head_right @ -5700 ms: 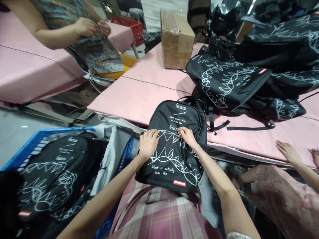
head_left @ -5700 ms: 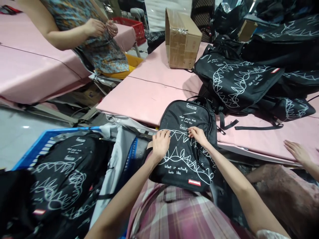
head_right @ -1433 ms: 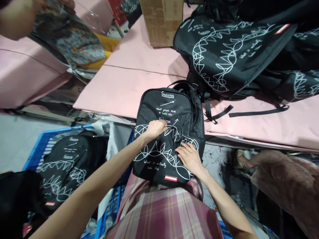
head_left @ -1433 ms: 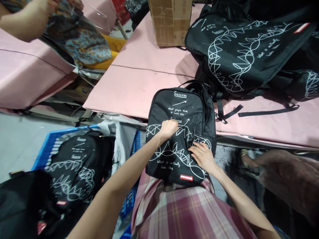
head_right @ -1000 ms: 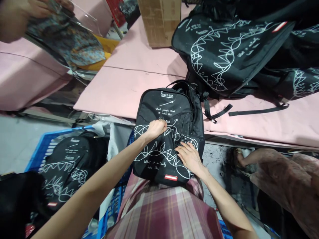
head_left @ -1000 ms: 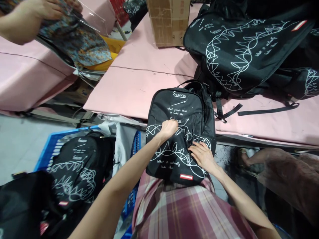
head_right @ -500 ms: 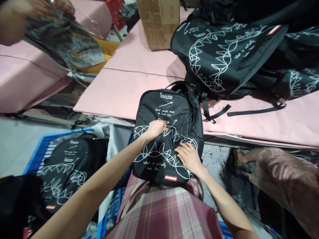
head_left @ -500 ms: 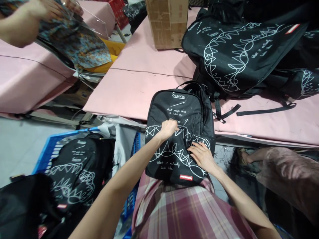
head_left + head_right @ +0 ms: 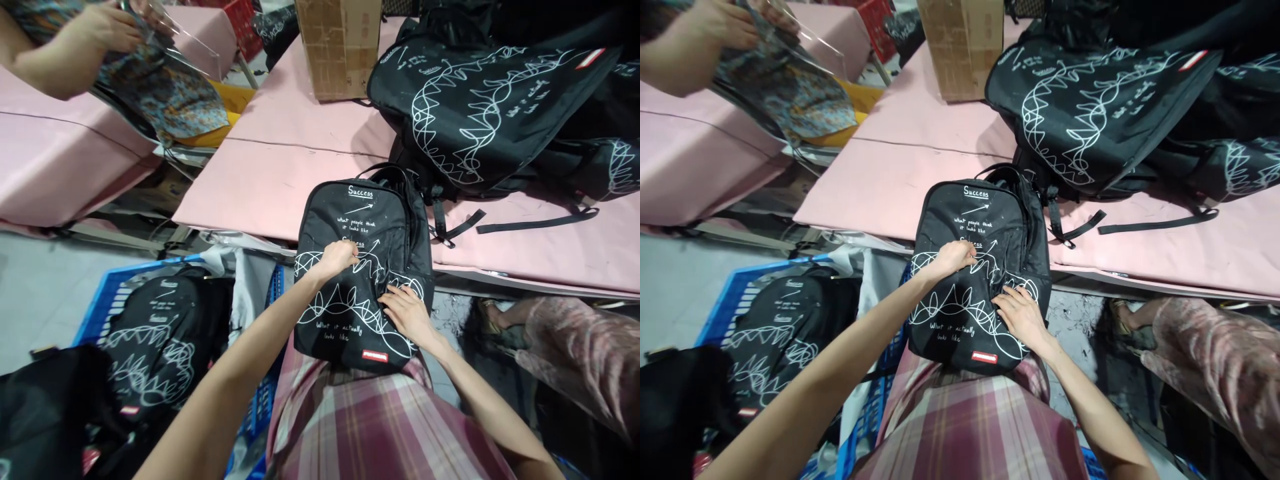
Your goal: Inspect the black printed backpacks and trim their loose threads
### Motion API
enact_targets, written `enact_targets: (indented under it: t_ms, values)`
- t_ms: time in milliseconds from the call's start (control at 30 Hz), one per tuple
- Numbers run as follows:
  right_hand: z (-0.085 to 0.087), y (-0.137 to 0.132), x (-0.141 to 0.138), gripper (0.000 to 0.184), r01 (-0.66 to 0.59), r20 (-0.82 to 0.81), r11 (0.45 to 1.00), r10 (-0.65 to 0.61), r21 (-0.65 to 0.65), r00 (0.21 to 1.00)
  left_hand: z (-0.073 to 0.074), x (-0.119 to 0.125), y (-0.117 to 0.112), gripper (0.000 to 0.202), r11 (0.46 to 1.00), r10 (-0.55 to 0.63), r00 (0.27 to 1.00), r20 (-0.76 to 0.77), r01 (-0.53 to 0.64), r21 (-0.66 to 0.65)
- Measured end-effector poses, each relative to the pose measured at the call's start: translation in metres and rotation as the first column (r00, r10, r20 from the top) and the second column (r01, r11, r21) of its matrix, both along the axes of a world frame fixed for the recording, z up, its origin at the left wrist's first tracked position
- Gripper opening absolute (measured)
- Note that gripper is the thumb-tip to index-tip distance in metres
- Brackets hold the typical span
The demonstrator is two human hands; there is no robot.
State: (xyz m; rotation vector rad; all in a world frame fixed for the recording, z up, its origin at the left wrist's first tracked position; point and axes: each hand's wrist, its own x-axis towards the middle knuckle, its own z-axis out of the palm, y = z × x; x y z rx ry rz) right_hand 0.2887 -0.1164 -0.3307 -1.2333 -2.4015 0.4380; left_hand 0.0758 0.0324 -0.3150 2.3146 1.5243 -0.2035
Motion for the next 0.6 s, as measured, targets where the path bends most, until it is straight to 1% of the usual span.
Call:
enact_targets:
  t_ms: [200, 300, 400, 600]
  values:
    - [-0.0030, 0.0011, 0.0002, 0.027, 0.001, 0.000, 1.000, -0.001, -0.011, 1.000, 0.0024, 0.0027, -0.0062, 0.018, 0.997, -0.065, 0.997, -0.030, 0.067, 0.048]
    - [-0.0035, 0.0007, 0.0005, 0.028, 0.000, -0.002, 1.000, 0.000, -0.013, 1.000, 0.0038, -0.0001, -0.0051, 0.020, 0.994, -0.100, 0.994, -0.033, 0.102, 0.050]
    - [-0.0036, 0.0004, 0.0008, 0.028, -0.006, -0.004, 1.000, 0.006, -0.015, 1.000, 0.0036, -0.0025, -0.0041, 0.016, 0.989, -0.137, 0.990, -0.032, 0.139, 0.046]
    - [-0.0028, 0.0009, 0.0006, 0.028, -0.005, 0.002, 1.000, 0.005, -0.016, 1.000, 0.0037, -0.0019, -0.0069, 0.025, 0.989, -0.133, 0.990, -0.051, 0.136, 0.058]
